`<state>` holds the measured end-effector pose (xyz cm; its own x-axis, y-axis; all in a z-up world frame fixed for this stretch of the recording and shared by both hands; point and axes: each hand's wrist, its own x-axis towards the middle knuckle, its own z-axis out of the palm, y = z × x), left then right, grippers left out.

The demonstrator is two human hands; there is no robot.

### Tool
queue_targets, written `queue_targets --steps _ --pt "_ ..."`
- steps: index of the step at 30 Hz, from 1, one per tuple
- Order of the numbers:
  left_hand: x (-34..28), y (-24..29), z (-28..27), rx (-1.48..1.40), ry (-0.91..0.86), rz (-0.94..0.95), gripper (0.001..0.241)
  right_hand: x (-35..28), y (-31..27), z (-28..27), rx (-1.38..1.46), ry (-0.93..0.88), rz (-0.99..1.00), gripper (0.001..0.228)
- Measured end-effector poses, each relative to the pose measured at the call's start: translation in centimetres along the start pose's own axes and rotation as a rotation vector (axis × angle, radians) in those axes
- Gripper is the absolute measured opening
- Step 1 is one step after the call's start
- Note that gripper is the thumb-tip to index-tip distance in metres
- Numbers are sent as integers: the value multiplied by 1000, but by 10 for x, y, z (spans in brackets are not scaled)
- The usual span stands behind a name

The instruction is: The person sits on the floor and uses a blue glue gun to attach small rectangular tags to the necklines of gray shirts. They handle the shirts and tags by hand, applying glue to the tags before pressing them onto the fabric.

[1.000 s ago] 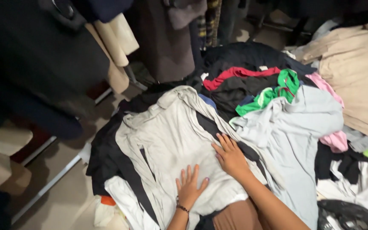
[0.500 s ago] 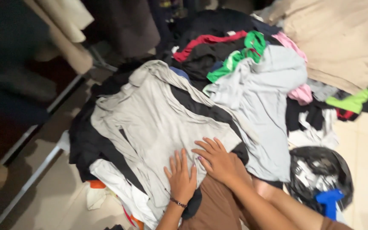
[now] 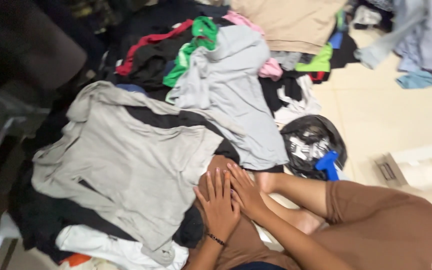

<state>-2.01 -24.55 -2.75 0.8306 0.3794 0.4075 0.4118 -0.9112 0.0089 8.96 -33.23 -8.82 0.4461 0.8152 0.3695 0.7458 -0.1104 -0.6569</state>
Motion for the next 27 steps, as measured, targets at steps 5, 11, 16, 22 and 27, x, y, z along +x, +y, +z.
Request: queue_targets --steps 5,11,16,22,27 --pt "-7 17 23 29 -68 246 85 -38 13 -13 -45 -65 130 63" --pt "-9 35 56 -48 -156 389 88 -62 28 -26 37 -42 242 63" --pt "17 57 43 -125 -631 359 75 -71 70 -21 -101 128 180 43" --pt "20 64 82 -224 -581 378 43 -78 92 -50 -308 144 535 22" --pt "14 62 137 -352 -508 380 35 -77 113 -47 -318 173 585 22"
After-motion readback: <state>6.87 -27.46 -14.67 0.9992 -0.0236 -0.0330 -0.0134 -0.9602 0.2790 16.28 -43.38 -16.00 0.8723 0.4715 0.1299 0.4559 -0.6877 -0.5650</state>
